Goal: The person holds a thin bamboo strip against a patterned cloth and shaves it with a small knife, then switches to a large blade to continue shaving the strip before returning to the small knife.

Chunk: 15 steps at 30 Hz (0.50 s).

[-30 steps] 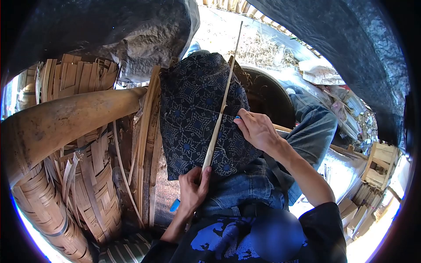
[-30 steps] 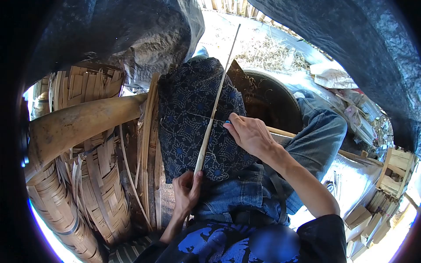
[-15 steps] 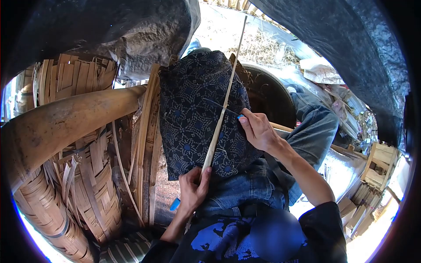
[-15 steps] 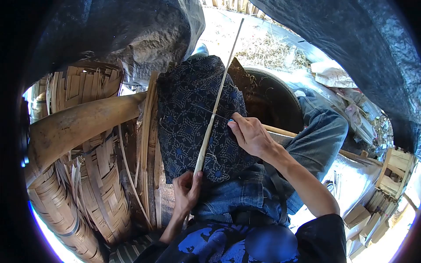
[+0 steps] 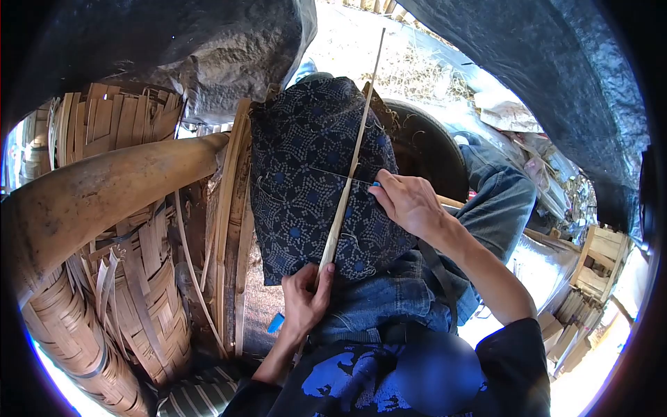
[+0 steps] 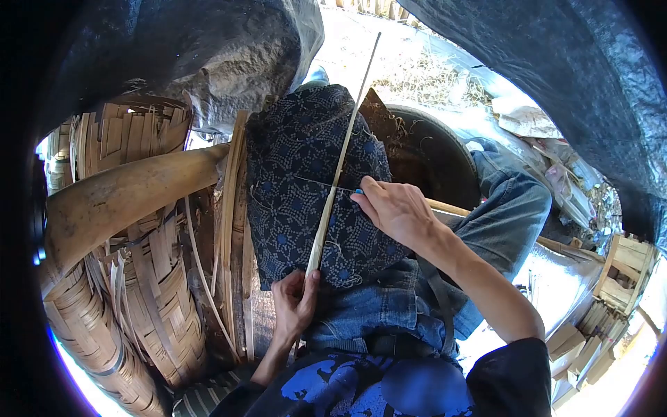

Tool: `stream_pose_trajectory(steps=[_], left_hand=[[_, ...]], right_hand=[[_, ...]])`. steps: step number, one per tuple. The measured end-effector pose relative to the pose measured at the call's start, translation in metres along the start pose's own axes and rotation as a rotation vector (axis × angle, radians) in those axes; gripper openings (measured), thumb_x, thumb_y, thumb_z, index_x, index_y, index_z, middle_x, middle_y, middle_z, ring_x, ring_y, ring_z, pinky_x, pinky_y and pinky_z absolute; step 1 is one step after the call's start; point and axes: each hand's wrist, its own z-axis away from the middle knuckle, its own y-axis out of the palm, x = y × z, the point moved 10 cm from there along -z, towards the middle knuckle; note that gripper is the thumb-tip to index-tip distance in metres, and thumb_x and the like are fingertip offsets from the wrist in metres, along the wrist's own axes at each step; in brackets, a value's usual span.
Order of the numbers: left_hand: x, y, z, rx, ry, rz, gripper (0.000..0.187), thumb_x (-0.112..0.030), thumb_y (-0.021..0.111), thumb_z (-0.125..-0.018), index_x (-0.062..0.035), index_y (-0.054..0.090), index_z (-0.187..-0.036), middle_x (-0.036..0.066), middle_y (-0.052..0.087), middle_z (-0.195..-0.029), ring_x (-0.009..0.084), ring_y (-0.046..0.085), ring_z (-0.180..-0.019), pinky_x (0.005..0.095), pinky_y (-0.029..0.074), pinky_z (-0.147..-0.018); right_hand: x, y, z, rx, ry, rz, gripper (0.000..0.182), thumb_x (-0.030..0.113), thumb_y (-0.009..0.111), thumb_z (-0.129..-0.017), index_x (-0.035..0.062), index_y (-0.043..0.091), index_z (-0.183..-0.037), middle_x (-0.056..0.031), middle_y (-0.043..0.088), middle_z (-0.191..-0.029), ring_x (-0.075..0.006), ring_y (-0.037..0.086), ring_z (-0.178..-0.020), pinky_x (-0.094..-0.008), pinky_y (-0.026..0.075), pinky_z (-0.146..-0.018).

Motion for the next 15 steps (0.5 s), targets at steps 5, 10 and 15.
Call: stream_pose_trajectory(steps=[5,10,15], left_hand=[[0.003,0.003,0.001,-0.008,-0.014,0.018,0.042,-0.021,0.059,-0.09,0.0022,0.048,-0.057,0.002,0.038,-0.044,0.0043,0.03,-0.045,0.0269,0.023,-0.039],[0.008,0.009,0.004,0.036,-0.089,0.126,0.039,-0.026,0.053,-0.094,-0.0004,0.055,-0.064,-0.004,0.048,-0.052,0.0018,0.038,-0.047,0.0213,0.025,-0.041],[0.011,0.013,0.002,0.066,-0.104,0.154,0.039,-0.027,0.052,-0.094,-0.0016,0.055,-0.064,-0.004,0.046,-0.051,0.0015,0.037,-0.045,0.0208,0.024,-0.041]], right_hand=[[-0.001,0.015,0.006,0.086,0.095,0.12,0.026,0.023,0.056,-0.091,0.0015,0.046,-0.079,-0.0098,0.051,-0.05,-0.0256,0.054,-0.042,-0.0363,0.041,-0.039],[-0.006,0.018,0.021,0.069,0.129,0.111,0.027,0.024,0.054,-0.092,0.0016,0.046,-0.079,-0.0097,0.054,-0.052,-0.0267,0.056,-0.044,-0.0377,0.042,-0.04],[-0.012,0.017,0.042,0.104,0.222,0.182,0.026,0.025,0.053,-0.092,0.002,0.046,-0.082,-0.0098,0.056,-0.057,-0.0272,0.057,-0.048,-0.0391,0.044,-0.042]])
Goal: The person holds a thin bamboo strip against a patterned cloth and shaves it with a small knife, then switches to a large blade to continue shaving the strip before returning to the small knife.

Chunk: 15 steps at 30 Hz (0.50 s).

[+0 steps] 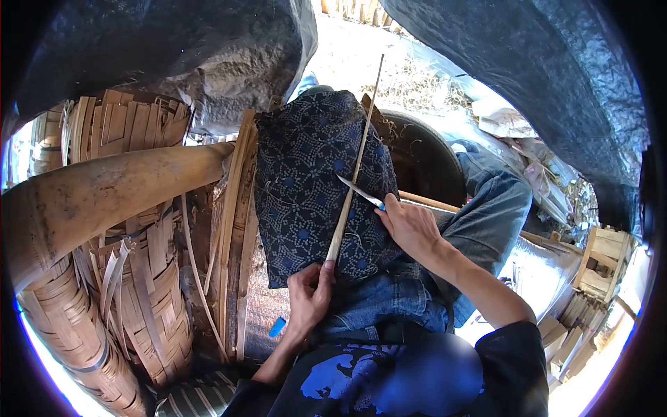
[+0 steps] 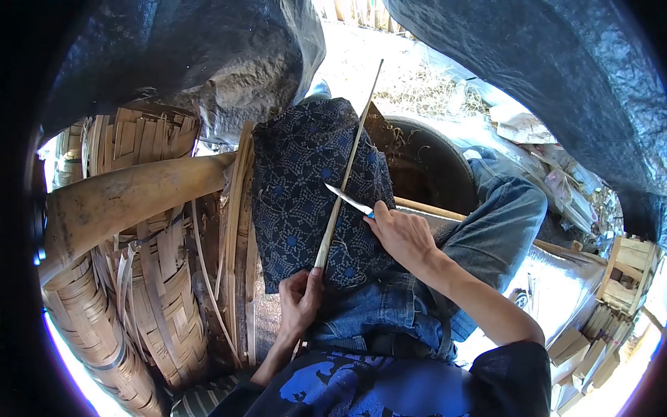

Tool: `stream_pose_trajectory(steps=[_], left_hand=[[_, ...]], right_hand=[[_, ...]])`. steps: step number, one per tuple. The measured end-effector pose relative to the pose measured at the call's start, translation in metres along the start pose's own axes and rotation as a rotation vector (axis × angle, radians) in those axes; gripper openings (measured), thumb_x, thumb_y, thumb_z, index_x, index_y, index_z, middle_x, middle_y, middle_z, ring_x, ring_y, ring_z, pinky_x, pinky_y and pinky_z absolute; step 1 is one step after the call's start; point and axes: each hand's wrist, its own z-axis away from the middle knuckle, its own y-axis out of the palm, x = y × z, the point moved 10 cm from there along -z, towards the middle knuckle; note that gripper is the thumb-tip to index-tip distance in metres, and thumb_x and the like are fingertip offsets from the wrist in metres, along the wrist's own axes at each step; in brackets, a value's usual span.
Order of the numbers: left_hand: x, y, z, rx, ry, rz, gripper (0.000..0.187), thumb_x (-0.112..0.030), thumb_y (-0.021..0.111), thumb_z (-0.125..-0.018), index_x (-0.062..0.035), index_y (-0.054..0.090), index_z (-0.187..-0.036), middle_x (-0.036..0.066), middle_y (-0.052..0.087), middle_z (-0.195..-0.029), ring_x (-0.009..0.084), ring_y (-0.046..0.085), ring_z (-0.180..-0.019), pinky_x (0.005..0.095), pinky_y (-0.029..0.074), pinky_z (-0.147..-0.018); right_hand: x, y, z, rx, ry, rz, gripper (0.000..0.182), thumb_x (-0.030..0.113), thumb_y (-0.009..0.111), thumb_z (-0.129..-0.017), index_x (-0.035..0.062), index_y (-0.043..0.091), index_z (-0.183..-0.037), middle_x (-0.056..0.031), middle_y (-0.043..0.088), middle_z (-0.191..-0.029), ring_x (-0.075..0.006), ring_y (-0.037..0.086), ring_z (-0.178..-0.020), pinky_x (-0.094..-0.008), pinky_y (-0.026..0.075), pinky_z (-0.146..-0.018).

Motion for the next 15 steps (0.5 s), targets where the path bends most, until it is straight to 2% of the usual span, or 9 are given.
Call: stream_pose_trajectory(steps=[2,4,9,12,15], left_hand=[[-0.001,0.001,0.0,0.015,-0.006,0.015,0.04,-0.028,0.052,-0.094,-0.002,0.055,-0.064,-0.004,0.046,-0.051,0.0015,0.037,-0.045,0.0207,0.024,-0.04],[0.001,0.0,-0.001,0.011,-0.04,0.027,0.04,-0.025,0.056,-0.093,0.0026,0.058,-0.064,-0.003,0.045,-0.05,0.0023,0.036,-0.047,0.0238,0.024,-0.041],[-0.004,-0.001,-0.001,0.027,-0.023,0.005,0.042,-0.027,0.056,-0.093,0.0021,0.058,-0.063,-0.003,0.045,-0.049,0.0027,0.036,-0.047,0.024,0.024,-0.041],[-0.005,-0.002,-0.002,0.023,0.006,0.0,0.041,-0.028,0.055,-0.093,-0.0001,0.056,-0.063,-0.004,0.045,-0.049,0.0024,0.036,-0.045,0.0228,0.024,-0.041],[-0.001,-0.002,-0.004,0.032,0.025,-0.007,0.04,-0.029,0.054,-0.094,-0.0023,0.055,-0.063,-0.005,0.045,-0.05,0.0019,0.037,-0.044,0.0212,0.024,-0.04]], right_hand=[[-0.005,0.003,0.006,0.014,0.008,0.014,0.026,0.025,0.053,-0.092,0.0019,0.046,-0.083,-0.0095,0.056,-0.057,-0.0272,0.057,-0.048,-0.039,0.044,-0.042],[-0.006,0.003,0.011,0.005,-0.001,0.022,0.026,0.025,0.053,-0.092,0.0019,0.046,-0.083,-0.0094,0.056,-0.057,-0.0271,0.057,-0.048,-0.0392,0.044,-0.042],[-0.009,-0.022,0.015,-0.015,0.028,0.096,0.025,0.024,0.053,-0.092,0.0017,0.046,-0.083,-0.0096,0.055,-0.057,-0.0272,0.057,-0.047,-0.0399,0.044,-0.042],[-0.035,-0.049,0.026,-0.158,0.117,0.012,0.019,0.017,0.052,-0.092,0.0009,0.044,-0.086,-0.0122,0.054,-0.058,-0.0312,0.057,-0.049,-0.0413,0.044,-0.042],[-0.029,-0.06,0.036,-0.206,0.025,-0.052,0.018,0.016,0.054,-0.09,0.0005,0.044,-0.09,-0.0145,0.054,-0.059,-0.0325,0.056,-0.05,-0.0412,0.044,-0.043]])
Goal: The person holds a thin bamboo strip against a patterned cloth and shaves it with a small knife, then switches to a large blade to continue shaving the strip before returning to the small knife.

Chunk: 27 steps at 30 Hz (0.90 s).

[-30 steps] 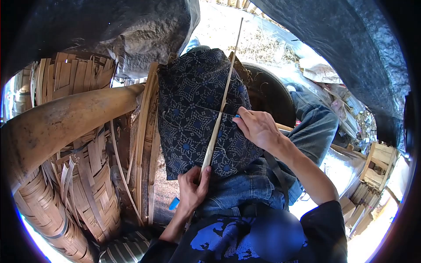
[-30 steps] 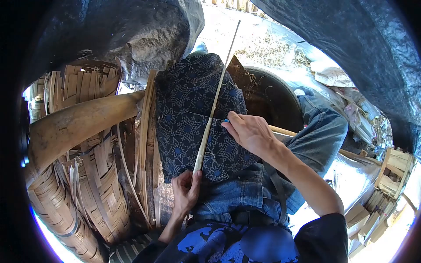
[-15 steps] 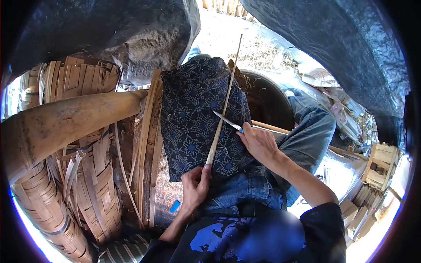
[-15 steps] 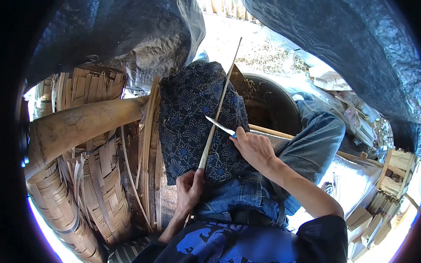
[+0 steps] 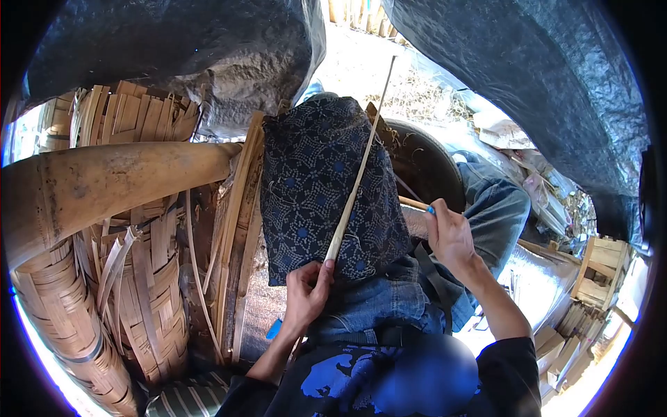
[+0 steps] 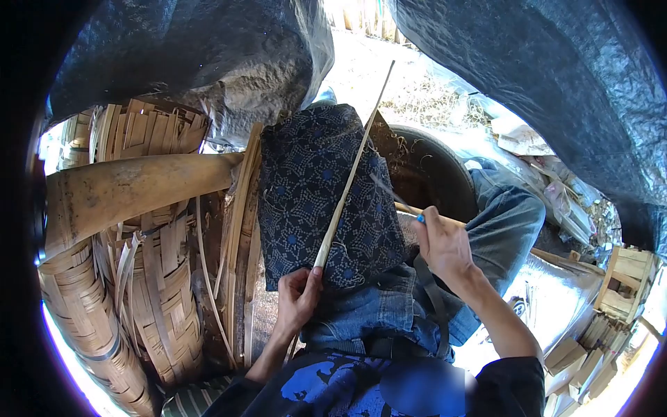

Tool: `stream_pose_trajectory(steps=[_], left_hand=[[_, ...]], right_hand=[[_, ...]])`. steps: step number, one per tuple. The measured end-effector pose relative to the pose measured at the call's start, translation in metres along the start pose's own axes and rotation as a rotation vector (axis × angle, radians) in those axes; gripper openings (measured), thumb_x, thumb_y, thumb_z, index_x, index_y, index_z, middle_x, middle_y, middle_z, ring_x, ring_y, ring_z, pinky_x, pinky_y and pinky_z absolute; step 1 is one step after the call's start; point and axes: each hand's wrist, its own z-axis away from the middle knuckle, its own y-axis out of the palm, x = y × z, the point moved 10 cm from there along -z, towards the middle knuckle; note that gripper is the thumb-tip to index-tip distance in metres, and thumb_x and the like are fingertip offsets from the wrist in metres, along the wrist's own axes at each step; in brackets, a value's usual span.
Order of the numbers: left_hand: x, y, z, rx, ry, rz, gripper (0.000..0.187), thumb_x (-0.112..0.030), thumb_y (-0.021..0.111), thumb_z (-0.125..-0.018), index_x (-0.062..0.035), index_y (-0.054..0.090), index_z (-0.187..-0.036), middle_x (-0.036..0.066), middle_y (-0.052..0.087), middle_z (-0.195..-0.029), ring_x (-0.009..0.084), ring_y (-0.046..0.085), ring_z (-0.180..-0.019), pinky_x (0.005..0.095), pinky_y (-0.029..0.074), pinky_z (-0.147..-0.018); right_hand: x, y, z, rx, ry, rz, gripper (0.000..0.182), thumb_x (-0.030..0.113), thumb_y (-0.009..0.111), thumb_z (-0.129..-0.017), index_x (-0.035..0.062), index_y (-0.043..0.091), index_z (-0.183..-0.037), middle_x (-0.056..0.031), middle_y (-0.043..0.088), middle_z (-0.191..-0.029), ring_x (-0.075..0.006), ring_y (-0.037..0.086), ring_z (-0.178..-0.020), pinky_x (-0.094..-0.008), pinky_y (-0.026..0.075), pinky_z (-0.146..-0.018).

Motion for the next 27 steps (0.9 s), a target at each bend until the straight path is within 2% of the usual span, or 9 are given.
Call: stream_pose_trajectory(steps=[6,12,14,15,17,19,21,24,27], left_hand=[[-0.004,-0.001,0.0,-0.002,0.002,-0.013,0.041,-0.028,0.055,-0.093,0.0,0.056,-0.063,-0.003,0.046,-0.05,0.0026,0.038,-0.046,0.0227,0.026,-0.041],[-0.002,-0.002,0.001,-0.009,-0.016,-0.008,0.041,-0.026,0.057,-0.092,0.0031,0.057,-0.064,-0.001,0.047,-0.049,0.0033,0.038,-0.048,0.0246,0.027,-0.042],[-0.002,0.0,0.002,0.002,-0.015,-0.006,0.04,-0.026,0.057,-0.092,0.0032,0.057,-0.064,-0.001,0.047,-0.049,0.0031,0.038,-0.048,0.0245,0.027,-0.042],[-0.002,-0.001,0.003,-0.003,-0.02,-0.004,0.04,-0.026,0.057,-0.092,0.003,0.056,-0.064,-0.001,0.047,-0.05,0.0029,0.038,-0.048,0.0243,0.027,-0.042],[-0.001,-0.001,-0.001,-0.025,-0.025,0.004,0.04,-0.025,0.057,-0.092,0.0028,0.056,-0.063,-0.001,0.047,-0.05,0.0026,0.038,-0.049,0.0241,0.026,-0.042],[-0.008,-0.002,0.001,-0.031,0.073,-0.021,0.039,-0.027,0.054,-0.094,-0.0027,0.054,-0.063,-0.006,0.044,-0.051,0.0006,0.036,-0.045,0.0203,0.023,-0.041],[-0.004,-0.001,0.0,-0.006,0.038,0.003,0.039,-0.026,0.054,-0.094,-0.0029,0.054,-0.063,-0.006,0.044,-0.05,0.0004,0.035,-0.045,0.0204,0.023,-0.04],[-0.002,0.001,0.001,-0.001,-0.013,0.04,0.039,-0.025,0.055,-0.093,-0.0008,0.054,-0.063,-0.005,0.044,-0.05,0.0011,0.036,-0.047,0.022,0.024,-0.041],[-0.005,-0.002,0.0,-0.008,-0.01,0.033,0.039,-0.024,0.055,-0.093,-0.0013,0.054,-0.062,-0.005,0.044,-0.05,0.001,0.036,-0.047,0.0219,0.024,-0.041]], right_hand=[[0.029,0.019,-0.017,0.012,-0.098,0.022,0.021,0.019,0.057,-0.089,0.0007,0.046,-0.087,-0.0134,0.056,-0.065,-0.0308,0.057,-0.053,-0.0388,0.045,-0.045],[0.019,0.054,-0.035,0.176,-0.081,0.113,0.022,0.021,0.054,-0.091,0.0018,0.045,-0.083,-0.0132,0.058,-0.066,-0.0292,0.06,-0.055,-0.0393,0.046,-0.045],[-0.021,0.047,-0.052,0.097,0.186,0.257,0.021,0.02,0.052,-0.092,0.0022,0.045,-0.082,-0.0144,0.06,-0.066,-0.0292,0.061,-0.054,-0.041,0.046,-0.044],[-0.042,0.029,-0.064,0.016,0.319,0.163,0.019,0.017,0.051,-0.092,0.0013,0.045,-0.083,-0.0172,0.06,-0.066,-0.0313,0.061,-0.055,-0.0434,0.045,-0.044],[-0.025,-0.008,-0.072,-0.259,0.076,0.011,0.019,0.017,0.048,-0.093,0.0005,0.044,-0.085,-0.0178,0.057,-0.063,-0.0342,0.059,-0.054,-0.045,0.044,-0.044],[0.011,-0.003,-0.063,-0.116,-0.068,-0.179,0.018,0.017,0.047,-0.093,0.0004,0.042,-0.087,-0.0169,0.053,-0.06,-0.0367,0.056,-0.054,-0.046,0.043,-0.046],[0.027,0.012,-0.051,-0.053,-0.117,-0.152,0.018,0.018,0.047,-0.093,0.0017,0.041,-0.089,-0.015,0.049,-0.057,-0.0363,0.055,-0.054,-0.0446,0.044,-0.048],[0.015,0.021,-0.053,-0.108,-0.074,-0.103,0.02,0.02,0.049,-0.093,0.0025,0.042,-0.086,-0.0139,0.048,-0.056,-0.0355,0.054,-0.051,-0.0444,0.043,-0.046],[0.024,0.035,-0.048,0.021,-0.085,-0.111,0.021,0.021,0.049,-0.093,0.0034,0.042,-0.084,-0.0125,0.048,-0.055,-0.0345,0.053,-0.047,-0.0427,0.042,-0.043]])
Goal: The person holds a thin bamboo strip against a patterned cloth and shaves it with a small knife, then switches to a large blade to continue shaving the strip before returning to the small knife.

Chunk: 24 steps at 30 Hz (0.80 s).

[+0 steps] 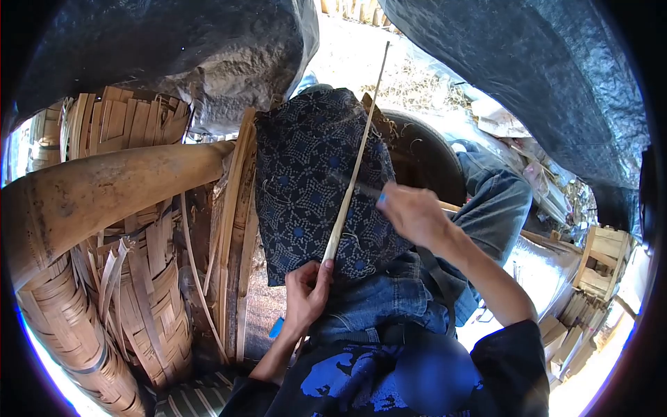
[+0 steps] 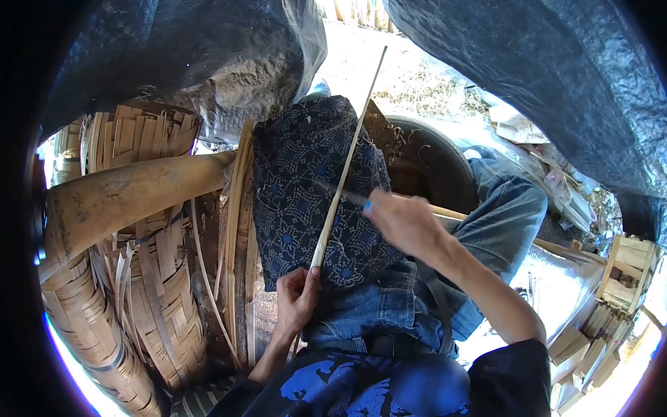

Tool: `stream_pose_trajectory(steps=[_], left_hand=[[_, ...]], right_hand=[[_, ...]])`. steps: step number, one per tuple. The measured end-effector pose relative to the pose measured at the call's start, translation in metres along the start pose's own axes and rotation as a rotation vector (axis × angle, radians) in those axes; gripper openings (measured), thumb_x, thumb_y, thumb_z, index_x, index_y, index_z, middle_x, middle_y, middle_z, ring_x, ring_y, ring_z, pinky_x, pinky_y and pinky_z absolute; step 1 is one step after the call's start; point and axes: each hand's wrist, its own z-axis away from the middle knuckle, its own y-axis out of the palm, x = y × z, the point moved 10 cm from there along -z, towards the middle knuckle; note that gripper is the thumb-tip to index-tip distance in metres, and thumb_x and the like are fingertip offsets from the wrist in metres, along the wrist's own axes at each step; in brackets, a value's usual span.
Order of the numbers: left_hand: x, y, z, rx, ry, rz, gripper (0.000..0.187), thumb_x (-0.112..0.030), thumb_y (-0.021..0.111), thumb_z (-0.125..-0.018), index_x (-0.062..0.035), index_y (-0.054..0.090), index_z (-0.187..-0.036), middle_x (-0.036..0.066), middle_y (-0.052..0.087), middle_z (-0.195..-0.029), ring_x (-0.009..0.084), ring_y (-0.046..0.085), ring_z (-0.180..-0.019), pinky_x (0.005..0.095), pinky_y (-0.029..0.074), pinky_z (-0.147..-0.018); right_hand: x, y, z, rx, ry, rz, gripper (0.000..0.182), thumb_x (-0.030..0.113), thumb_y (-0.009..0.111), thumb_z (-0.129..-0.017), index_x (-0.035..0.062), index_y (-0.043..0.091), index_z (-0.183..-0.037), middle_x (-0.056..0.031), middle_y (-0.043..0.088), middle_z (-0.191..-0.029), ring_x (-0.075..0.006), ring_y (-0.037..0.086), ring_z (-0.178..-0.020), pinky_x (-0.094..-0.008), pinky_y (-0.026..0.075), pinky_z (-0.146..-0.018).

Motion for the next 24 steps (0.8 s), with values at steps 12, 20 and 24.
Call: stream_pose_trajectory(steps=[12,20,24], left_hand=[[0.0,0.0,-0.001,0.009,-0.009,-0.016,0.041,-0.025,0.056,-0.093,0.0005,0.053,-0.061,-0.005,0.043,-0.051,0.0015,0.035,-0.05,0.0234,0.024,-0.042],[0.002,0.002,0.001,0.009,0.022,-0.019,0.038,-0.024,0.054,-0.094,-0.0035,0.053,-0.062,-0.006,0.044,-0.051,0.0002,0.035,-0.047,0.0206,0.023,-0.041],[0.0,0.003,0.0,-0.02,0.015,-0.041,0.039,-0.024,0.056,-0.093,-0.0013,0.052,-0.061,-0.004,0.043,-0.05,0.0012,0.035,-0.048,0.0225,0.024,-0.041]], right_hand=[[0.027,0.016,0.007,0.174,-0.304,0.059,0.024,0.024,0.054,-0.091,0.0036,0.045,-0.083,-0.0084,0.049,-0.059,-0.0237,0.05,-0.047,-0.0359,0.041,-0.044],[-0.003,-0.009,-0.013,0.02,-0.049,0.185,0.025,0.023,0.052,-0.093,0.0036,0.044,-0.079,-0.007,0.048,-0.057,-0.0183,0.05,-0.043,-0.0339,0.039,-0.036],[0.021,0.004,0.002,0.053,-0.235,0.285,0.025,0.024,0.054,-0.092,0.0029,0.046,-0.081,-0.0072,0.049,-0.057,-0.0188,0.055,-0.045,-0.0317,0.042,-0.036]])
